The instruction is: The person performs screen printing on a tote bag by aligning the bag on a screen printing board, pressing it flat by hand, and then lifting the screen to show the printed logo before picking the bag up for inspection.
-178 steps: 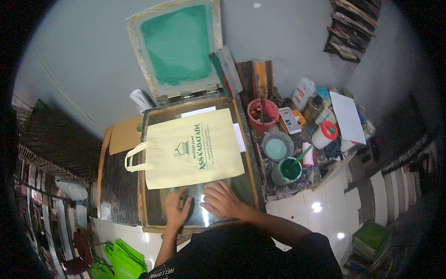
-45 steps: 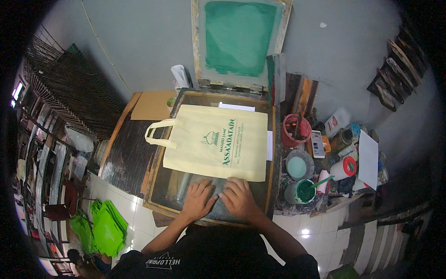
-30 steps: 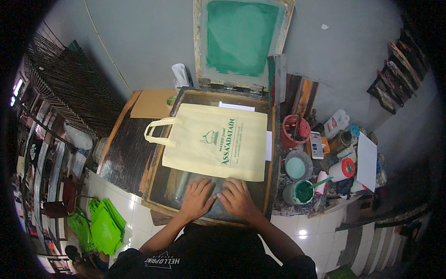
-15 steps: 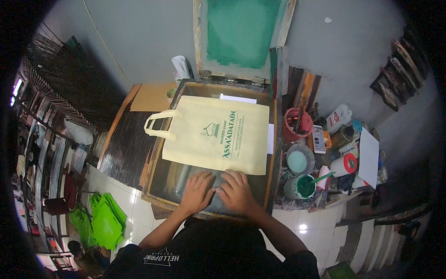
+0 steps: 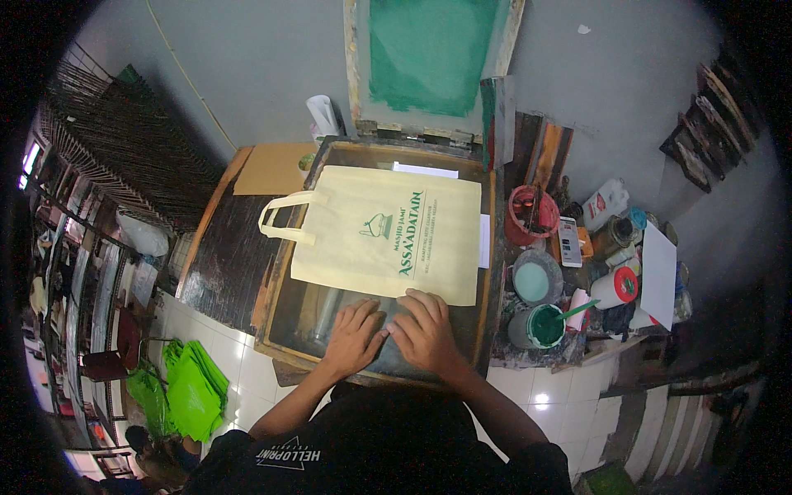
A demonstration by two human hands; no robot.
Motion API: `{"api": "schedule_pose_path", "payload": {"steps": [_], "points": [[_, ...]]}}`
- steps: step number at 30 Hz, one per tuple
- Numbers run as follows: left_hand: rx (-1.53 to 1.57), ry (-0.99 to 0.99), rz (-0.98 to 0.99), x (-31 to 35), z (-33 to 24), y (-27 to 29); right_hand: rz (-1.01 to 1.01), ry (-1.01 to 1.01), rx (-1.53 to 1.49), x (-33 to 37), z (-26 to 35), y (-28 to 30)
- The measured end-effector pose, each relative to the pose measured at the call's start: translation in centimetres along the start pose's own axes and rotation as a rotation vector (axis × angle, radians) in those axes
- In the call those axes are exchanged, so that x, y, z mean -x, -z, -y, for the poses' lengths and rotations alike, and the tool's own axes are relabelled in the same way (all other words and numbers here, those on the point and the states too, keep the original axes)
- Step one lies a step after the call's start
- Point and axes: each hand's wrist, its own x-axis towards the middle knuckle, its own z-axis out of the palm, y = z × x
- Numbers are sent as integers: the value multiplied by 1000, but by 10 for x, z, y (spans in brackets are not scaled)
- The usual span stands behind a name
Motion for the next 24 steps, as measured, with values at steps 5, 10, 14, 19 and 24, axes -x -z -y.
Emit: {"api": "schedule_pose_path", "payload": {"steps": [5,10,14,19,24], "points": [[20,1,-10,-2,1,0,87,8,34,18,-8,-18],[35,41,-9,0,0,3,72,27,30,18,-7,-16],[50,37,-17,0,1,0,72,45,21,14,-8,-13],[73,51,-16,-3,-3,4,72,24,0,13,-8,-17],[49,17,-23,0,1,-1,93,34,3,15,-14,-21]]}}
